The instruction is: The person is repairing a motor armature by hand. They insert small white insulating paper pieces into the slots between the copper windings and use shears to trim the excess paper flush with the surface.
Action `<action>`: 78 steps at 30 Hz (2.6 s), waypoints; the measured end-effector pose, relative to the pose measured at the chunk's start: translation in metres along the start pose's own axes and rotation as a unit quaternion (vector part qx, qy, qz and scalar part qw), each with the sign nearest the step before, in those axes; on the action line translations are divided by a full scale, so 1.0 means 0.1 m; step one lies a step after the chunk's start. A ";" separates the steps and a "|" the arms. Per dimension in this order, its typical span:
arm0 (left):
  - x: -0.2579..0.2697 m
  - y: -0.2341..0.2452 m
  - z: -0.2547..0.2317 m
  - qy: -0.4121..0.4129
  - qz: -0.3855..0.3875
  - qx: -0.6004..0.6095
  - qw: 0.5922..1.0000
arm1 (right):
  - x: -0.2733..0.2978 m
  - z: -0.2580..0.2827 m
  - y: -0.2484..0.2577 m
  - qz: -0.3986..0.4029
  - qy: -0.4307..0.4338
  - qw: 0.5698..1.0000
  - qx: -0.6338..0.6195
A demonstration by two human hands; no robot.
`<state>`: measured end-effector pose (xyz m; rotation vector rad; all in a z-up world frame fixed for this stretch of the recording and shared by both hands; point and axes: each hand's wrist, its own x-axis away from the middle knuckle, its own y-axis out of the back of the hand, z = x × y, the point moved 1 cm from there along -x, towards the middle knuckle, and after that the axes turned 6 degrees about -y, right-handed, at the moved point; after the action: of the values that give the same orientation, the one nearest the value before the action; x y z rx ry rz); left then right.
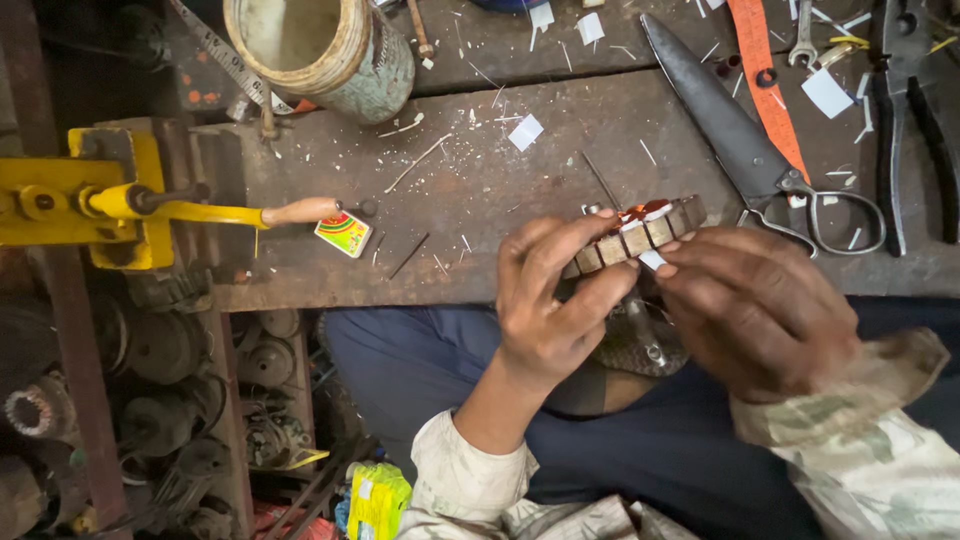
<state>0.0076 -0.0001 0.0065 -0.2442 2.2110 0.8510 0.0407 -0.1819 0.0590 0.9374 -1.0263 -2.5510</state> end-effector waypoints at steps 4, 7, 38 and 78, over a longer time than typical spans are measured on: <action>-0.06 0.02 -0.04 -0.009 0.004 0.000 1.000 | -0.06 0.04 0.00 -0.029 0.034 0.998 0.045; -0.09 0.03 -0.05 -0.015 0.007 -0.004 1.000 | -0.06 0.12 0.07 0.000 0.024 0.997 0.078; -0.03 0.04 -0.02 -0.006 0.009 0.011 1.000 | -0.13 0.19 0.09 0.012 0.023 0.997 0.079; -0.12 0.06 0.01 0.012 -0.031 0.075 0.997 | 0.13 -0.24 -0.32 -0.028 -0.195 0.889 -0.413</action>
<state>0.0143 0.0042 0.0176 -0.2506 2.2657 0.6471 0.0466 -0.1768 0.0178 0.2175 0.0978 -2.8414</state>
